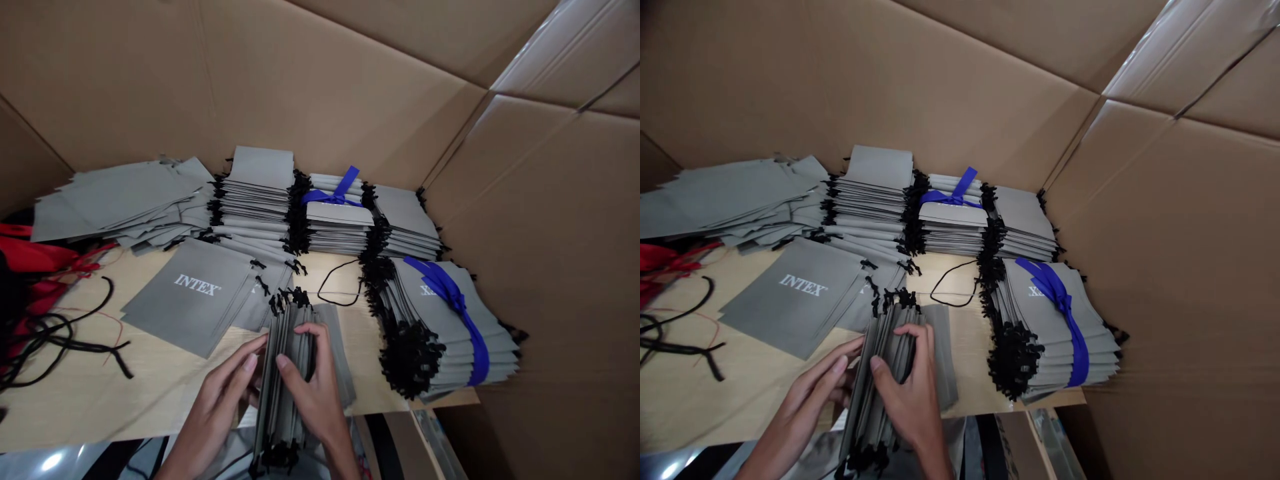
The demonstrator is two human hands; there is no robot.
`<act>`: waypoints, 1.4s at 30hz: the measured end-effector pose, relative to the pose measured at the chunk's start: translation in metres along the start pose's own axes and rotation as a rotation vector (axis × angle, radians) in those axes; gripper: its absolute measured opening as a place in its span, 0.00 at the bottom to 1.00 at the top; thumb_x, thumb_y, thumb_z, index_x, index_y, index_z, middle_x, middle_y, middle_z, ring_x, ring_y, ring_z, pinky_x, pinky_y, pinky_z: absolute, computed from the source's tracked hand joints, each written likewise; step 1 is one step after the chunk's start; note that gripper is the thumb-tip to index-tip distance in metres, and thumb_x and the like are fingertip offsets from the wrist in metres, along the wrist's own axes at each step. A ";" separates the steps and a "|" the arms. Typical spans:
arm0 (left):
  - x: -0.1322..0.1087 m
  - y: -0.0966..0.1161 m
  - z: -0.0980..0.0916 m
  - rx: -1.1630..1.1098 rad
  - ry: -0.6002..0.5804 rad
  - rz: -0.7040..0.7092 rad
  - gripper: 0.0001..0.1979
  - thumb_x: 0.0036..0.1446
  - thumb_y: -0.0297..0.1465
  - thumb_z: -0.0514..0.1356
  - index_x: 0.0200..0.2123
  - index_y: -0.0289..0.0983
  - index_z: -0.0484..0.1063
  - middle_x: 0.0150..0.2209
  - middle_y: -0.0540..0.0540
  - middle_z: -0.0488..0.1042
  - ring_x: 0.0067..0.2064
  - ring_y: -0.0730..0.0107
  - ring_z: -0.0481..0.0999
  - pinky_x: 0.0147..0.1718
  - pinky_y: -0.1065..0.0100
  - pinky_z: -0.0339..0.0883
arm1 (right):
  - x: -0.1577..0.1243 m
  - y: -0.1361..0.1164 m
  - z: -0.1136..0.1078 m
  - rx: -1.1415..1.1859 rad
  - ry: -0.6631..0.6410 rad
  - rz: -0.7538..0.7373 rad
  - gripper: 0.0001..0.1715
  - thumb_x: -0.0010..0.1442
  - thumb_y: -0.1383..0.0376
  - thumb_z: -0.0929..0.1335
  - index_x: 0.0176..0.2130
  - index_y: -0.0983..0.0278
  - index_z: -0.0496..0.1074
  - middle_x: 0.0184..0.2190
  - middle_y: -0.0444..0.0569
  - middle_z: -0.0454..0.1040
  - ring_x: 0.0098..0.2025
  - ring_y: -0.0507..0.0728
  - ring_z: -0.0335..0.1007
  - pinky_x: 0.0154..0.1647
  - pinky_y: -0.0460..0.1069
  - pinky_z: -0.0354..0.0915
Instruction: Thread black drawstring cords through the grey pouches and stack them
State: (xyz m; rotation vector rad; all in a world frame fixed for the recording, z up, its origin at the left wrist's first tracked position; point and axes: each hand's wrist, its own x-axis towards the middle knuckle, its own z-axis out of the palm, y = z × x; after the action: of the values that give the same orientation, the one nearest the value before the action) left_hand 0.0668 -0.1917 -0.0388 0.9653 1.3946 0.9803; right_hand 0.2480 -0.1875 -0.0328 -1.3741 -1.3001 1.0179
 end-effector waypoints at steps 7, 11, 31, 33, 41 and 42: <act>-0.007 0.007 0.009 -0.013 0.077 0.037 0.36 0.63 0.61 0.65 0.61 0.42 0.85 0.56 0.41 0.87 0.34 0.62 0.82 0.32 0.67 0.82 | 0.002 0.000 -0.004 -0.001 -0.024 0.003 0.19 0.68 0.66 0.67 0.56 0.54 0.77 0.56 0.47 0.77 0.64 0.61 0.71 0.66 0.52 0.65; -0.004 0.004 0.008 0.043 0.041 0.103 0.34 0.62 0.62 0.65 0.58 0.44 0.87 0.60 0.41 0.85 0.48 0.52 0.87 0.38 0.66 0.85 | 0.003 -0.002 -0.003 -0.056 -0.006 -0.030 0.11 0.65 0.64 0.73 0.48 0.55 0.78 0.49 0.47 0.77 0.60 0.62 0.73 0.65 0.53 0.65; 0.004 -0.002 0.012 0.112 0.067 0.000 0.44 0.60 0.64 0.63 0.68 0.41 0.73 0.69 0.34 0.77 0.72 0.40 0.74 0.68 0.47 0.72 | -0.011 0.008 0.000 0.241 -0.066 0.052 0.47 0.78 0.38 0.60 0.83 0.50 0.45 0.79 0.51 0.62 0.80 0.64 0.56 0.81 0.62 0.54; 0.012 -0.002 0.017 0.101 0.092 0.018 0.45 0.55 0.60 0.69 0.68 0.39 0.69 0.67 0.31 0.78 0.69 0.38 0.78 0.63 0.47 0.77 | -0.014 0.006 -0.002 0.305 -0.104 0.073 0.48 0.78 0.36 0.58 0.83 0.50 0.41 0.78 0.51 0.64 0.80 0.63 0.58 0.80 0.62 0.55; 0.025 0.000 0.019 0.213 0.041 0.107 0.44 0.53 0.47 0.73 0.67 0.38 0.64 0.61 0.31 0.81 0.64 0.39 0.82 0.64 0.45 0.76 | -0.033 -0.003 0.003 0.329 -0.207 0.037 0.45 0.78 0.38 0.59 0.83 0.47 0.46 0.78 0.50 0.65 0.77 0.63 0.64 0.80 0.60 0.58; 0.024 -0.004 0.017 0.176 0.083 0.099 0.46 0.52 0.48 0.72 0.69 0.37 0.63 0.65 0.29 0.78 0.69 0.38 0.77 0.68 0.45 0.71 | -0.032 -0.003 0.002 0.312 -0.210 0.013 0.44 0.78 0.38 0.59 0.82 0.48 0.47 0.77 0.51 0.67 0.76 0.63 0.66 0.78 0.60 0.61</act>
State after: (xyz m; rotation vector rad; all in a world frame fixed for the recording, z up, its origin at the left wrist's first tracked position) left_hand 0.0825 -0.1694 -0.0512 1.1451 1.5337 0.9922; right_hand 0.2425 -0.2194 -0.0318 -1.0617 -1.2216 1.3404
